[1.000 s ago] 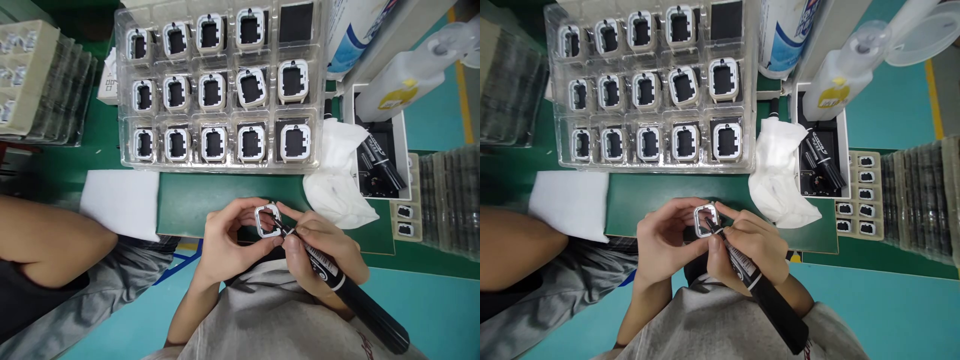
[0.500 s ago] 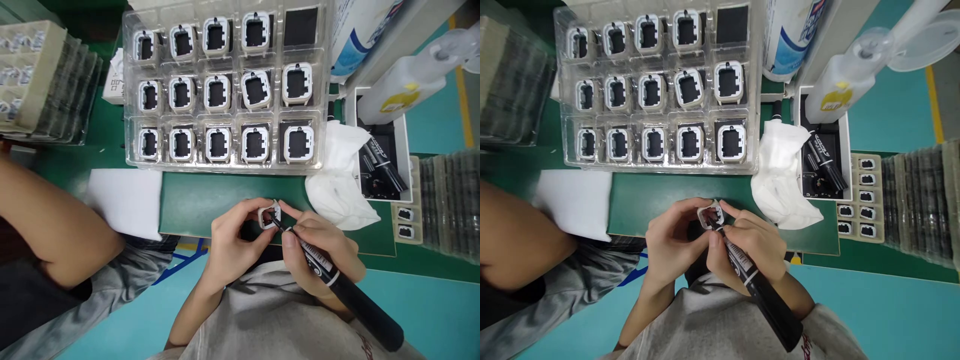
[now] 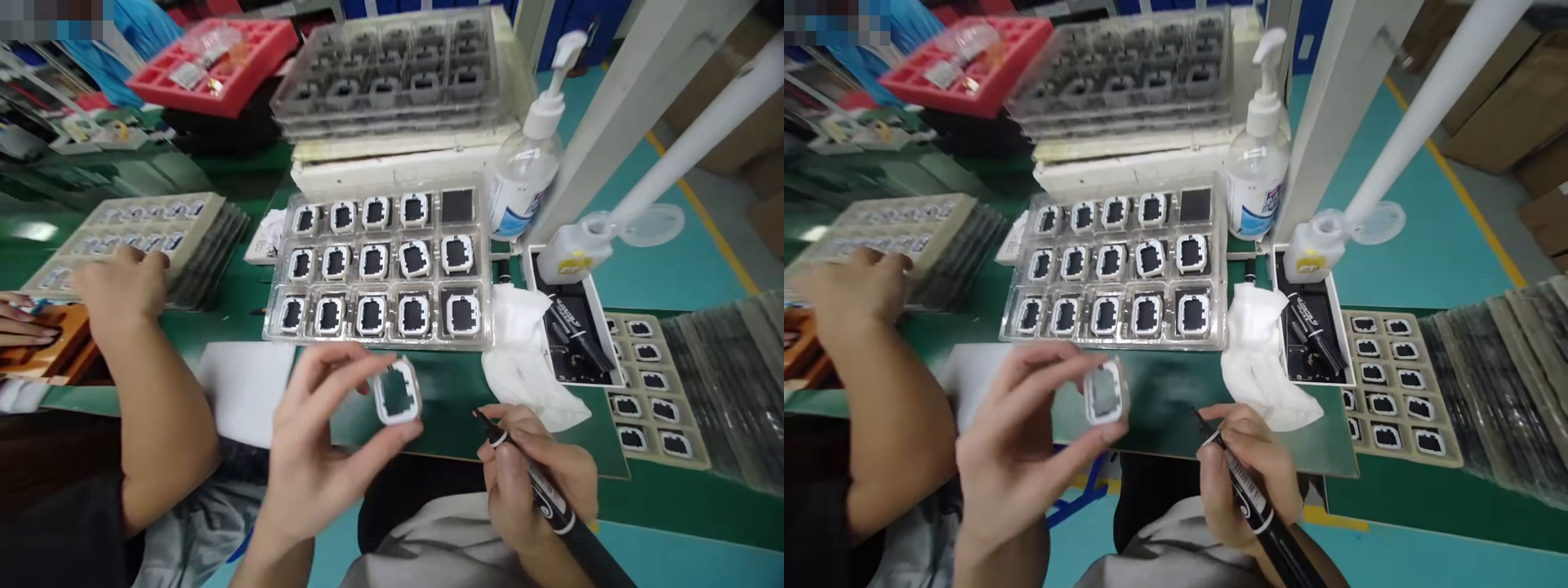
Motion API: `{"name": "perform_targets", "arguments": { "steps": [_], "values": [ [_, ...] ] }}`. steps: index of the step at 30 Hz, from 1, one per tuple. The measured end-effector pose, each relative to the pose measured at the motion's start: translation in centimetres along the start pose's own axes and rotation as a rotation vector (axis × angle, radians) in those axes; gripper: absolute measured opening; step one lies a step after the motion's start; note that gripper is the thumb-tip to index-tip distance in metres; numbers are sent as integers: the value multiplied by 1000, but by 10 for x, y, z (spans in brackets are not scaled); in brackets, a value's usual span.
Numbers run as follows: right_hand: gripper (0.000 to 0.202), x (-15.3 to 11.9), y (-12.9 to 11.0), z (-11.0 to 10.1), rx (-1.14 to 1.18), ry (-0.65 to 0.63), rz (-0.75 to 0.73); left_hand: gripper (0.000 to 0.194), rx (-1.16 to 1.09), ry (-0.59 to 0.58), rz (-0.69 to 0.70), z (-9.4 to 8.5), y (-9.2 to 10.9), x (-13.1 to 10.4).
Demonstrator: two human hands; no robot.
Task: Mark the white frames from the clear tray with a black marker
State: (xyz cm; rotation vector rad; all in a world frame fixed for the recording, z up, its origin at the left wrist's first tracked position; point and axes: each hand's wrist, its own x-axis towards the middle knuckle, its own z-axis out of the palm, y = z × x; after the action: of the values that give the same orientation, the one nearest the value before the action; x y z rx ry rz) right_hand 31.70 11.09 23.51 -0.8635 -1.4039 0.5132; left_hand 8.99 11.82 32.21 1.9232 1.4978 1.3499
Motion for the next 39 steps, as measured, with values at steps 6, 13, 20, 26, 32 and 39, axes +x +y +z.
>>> {"name": "perform_targets", "arguments": {
  "steps": [6, 13, 20, 26, 32, 39],
  "values": [
    [31, 14, -14, 10, 14, 39, -47, 43, 155, -10, 248, 26, -22, 147],
    [25, -2, -5, 10, 12, 62, 7, 38, 490, -234, 201, 89, -52, 234],
    [28, -5, -4, 4, 21, 27, -12, 16, 374, -127, 298, 24, -21, 137],
    [15, -6, 6, -6, -10, -61, 31, 15, 644, -166, 331, -18, -36, 27],
    [20, -15, 16, 0, -60, -38, 96, 10, 779, -95, 387, -14, -69, 12],
    [18, -14, 17, -1, -76, -31, 70, 6, 734, -62, 384, -16, -71, 23]
  ]
}}
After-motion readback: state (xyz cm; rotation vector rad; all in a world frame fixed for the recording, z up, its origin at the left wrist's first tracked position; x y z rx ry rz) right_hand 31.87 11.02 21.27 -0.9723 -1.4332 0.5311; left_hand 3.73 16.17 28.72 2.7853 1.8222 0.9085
